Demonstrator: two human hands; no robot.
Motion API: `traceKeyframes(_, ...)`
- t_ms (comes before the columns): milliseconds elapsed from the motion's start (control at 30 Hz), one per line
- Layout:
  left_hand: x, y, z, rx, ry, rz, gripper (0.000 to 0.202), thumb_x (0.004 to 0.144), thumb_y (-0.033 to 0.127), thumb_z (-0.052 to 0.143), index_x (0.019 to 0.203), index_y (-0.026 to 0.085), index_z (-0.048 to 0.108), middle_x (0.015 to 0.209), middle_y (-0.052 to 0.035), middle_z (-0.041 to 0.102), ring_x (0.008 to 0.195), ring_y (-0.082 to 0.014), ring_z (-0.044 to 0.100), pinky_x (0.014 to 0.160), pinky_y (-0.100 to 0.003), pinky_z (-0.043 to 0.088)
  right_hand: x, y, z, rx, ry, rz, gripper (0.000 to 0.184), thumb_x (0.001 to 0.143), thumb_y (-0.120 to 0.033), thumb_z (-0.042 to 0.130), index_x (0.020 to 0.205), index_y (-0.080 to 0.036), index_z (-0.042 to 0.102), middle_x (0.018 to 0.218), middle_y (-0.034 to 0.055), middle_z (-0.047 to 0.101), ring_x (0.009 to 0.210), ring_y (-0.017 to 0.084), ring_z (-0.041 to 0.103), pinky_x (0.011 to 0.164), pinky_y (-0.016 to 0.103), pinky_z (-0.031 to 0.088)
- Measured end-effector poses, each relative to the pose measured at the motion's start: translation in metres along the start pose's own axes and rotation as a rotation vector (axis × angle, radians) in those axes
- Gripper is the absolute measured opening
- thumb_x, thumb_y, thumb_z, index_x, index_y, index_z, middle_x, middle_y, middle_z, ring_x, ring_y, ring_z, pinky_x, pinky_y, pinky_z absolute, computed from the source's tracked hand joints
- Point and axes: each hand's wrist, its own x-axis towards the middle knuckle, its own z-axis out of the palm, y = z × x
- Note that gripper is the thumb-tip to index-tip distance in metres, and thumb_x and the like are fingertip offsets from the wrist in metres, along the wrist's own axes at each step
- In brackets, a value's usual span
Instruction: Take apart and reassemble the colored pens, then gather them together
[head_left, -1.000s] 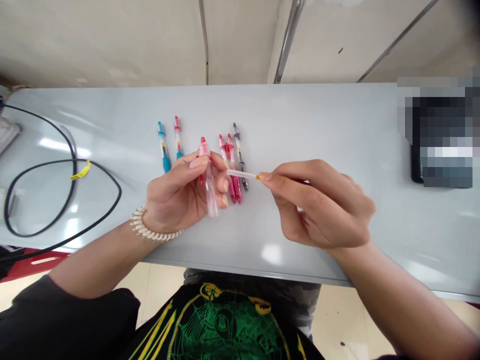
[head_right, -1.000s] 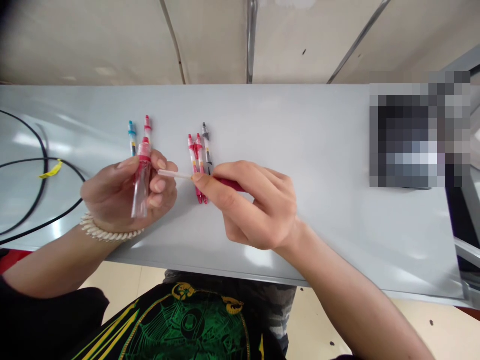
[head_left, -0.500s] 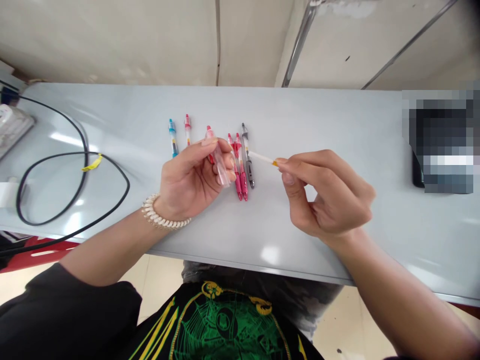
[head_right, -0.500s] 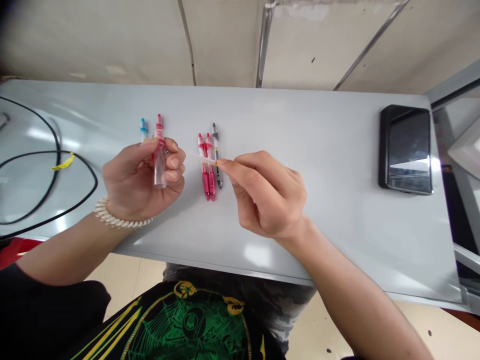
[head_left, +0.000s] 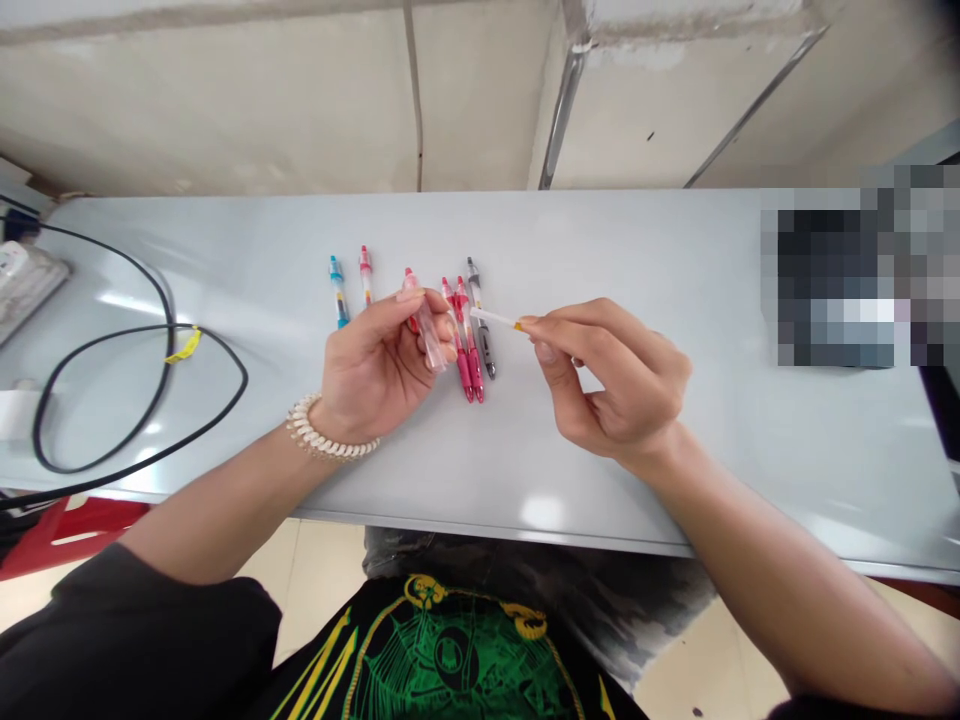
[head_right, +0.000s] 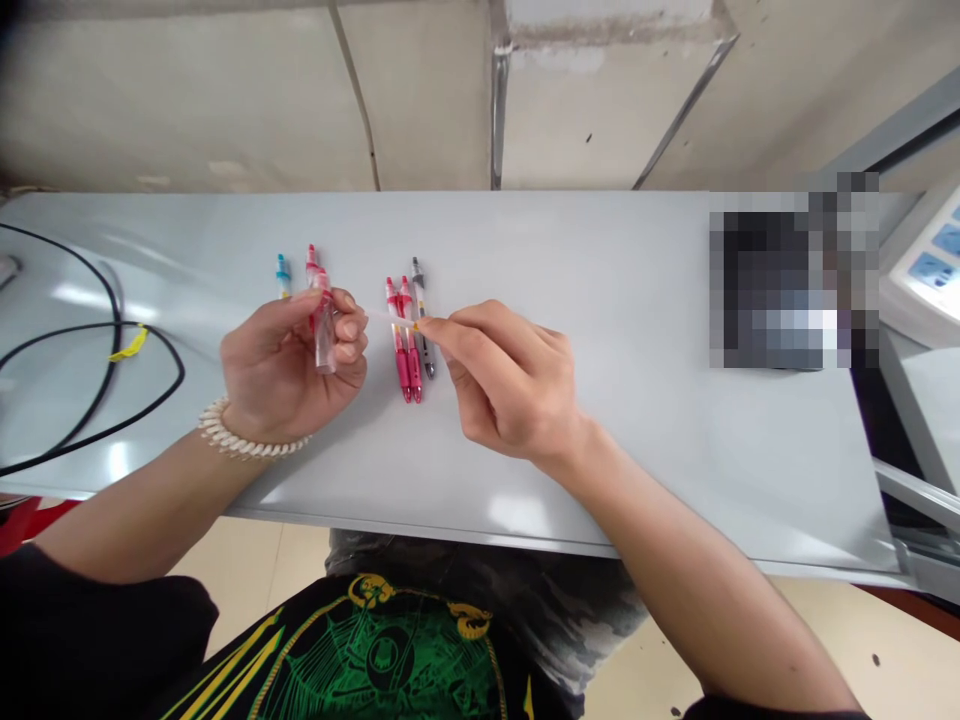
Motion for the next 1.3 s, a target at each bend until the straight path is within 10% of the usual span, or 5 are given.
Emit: traceKeyframes(1300,-0.0012,0.0019,0.0007,0.003,0.038,0.012,0.038,0.103,0.021,0.049,0.073,0.017,0.072,0.06,-0.0009,0.065,0.05,-0.0075,0.062,0.054,-0.014,0.056,0.0003,-0.0034,-0.0009,0.037,-0.075,0.003,0.023,0.097,-0.003,0.058,0.11,-0.015,0.073,0.09,0.0045,0.078,0.07,0.01,0.067,0.057,0.022,0.049)
